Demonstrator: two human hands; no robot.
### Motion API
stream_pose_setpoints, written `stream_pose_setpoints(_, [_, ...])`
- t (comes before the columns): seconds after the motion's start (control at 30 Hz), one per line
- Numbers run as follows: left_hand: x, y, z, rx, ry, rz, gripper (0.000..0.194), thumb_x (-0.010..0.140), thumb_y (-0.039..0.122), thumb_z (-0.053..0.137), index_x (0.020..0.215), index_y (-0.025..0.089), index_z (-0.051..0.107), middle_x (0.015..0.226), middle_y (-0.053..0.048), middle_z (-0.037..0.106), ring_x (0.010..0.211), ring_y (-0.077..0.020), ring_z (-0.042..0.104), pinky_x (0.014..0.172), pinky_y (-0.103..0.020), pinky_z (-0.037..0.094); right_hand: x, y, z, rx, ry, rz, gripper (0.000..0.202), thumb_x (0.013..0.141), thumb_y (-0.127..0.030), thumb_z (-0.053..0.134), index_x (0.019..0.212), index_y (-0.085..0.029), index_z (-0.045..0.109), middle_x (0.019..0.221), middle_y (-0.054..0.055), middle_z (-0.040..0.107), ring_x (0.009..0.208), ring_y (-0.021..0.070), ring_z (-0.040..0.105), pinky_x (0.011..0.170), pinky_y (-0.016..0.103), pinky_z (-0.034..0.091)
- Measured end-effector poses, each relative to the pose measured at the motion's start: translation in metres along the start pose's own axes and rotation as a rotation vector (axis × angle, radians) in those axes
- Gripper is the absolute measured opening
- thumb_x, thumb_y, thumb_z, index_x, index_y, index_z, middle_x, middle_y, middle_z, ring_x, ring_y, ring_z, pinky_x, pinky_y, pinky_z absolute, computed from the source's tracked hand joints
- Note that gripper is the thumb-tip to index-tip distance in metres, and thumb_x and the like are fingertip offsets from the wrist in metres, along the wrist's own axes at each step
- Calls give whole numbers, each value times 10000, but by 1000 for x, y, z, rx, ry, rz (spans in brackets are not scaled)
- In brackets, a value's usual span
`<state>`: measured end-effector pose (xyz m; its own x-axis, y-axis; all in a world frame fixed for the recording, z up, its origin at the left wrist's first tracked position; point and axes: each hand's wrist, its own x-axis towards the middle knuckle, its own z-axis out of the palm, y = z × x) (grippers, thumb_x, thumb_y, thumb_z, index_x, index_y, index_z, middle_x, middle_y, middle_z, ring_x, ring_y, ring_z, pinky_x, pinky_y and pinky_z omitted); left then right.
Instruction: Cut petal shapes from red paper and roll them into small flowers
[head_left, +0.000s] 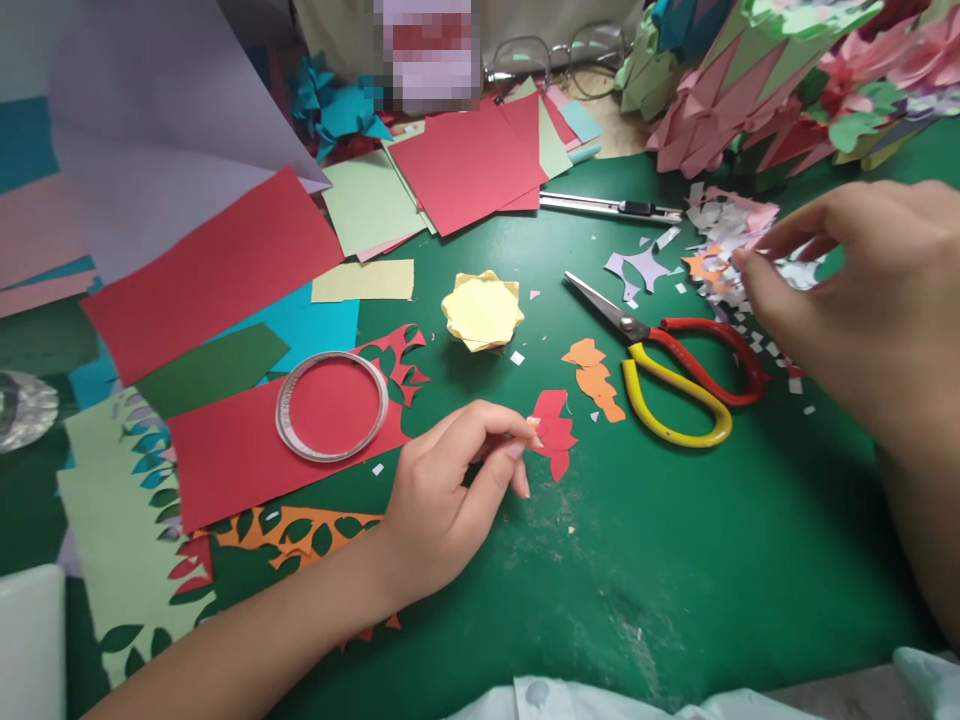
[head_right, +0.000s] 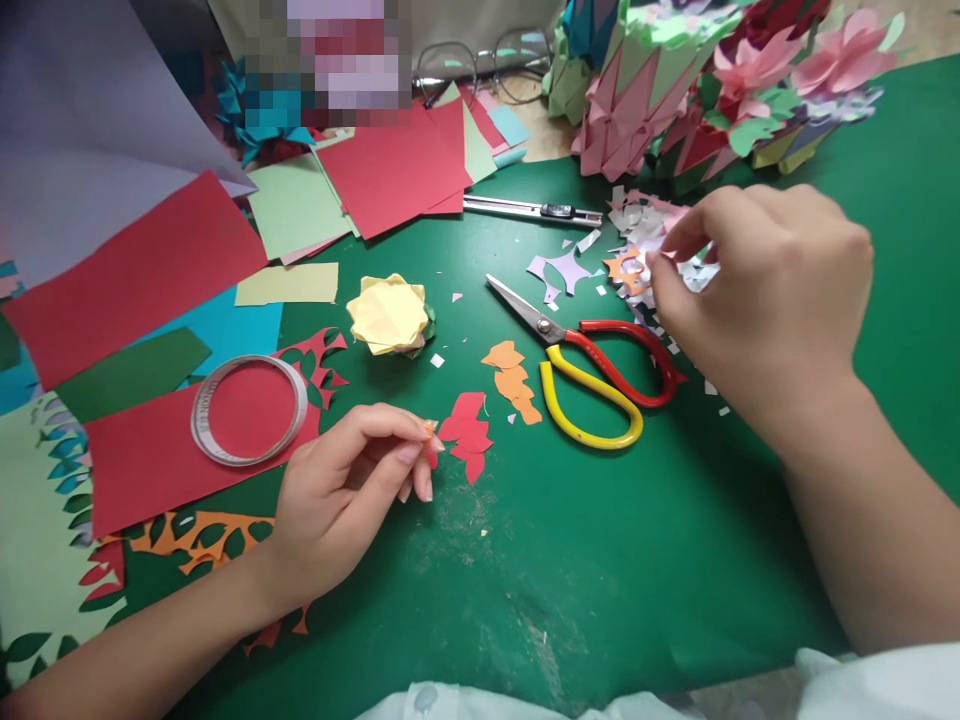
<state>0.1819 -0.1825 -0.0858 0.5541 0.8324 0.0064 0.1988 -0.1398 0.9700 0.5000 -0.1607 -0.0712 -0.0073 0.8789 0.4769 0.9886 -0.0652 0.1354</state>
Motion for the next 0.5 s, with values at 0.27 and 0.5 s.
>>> stream_pose_setpoints(0.27, [1,3,3,-120,-14,-74,94,936,113,503,969,200,498,775,7,622,611,-92,631,559,-218,519,-20,-60,-35,624,42,-230,135,813,-89,640,879,-199,600,759,87,680,718,210,619,671,369,471])
stream_pose_setpoints(0.5, [-2,3,0,-68,-96,-42,107,940,116,449,978,216,453,807,-2,583,645,-109,588,581,-246,496,-53,-113,-46,939,-157,-337,181,820,-83,624,971,-175,586,820,69,667,743,195,588,661,361,520])
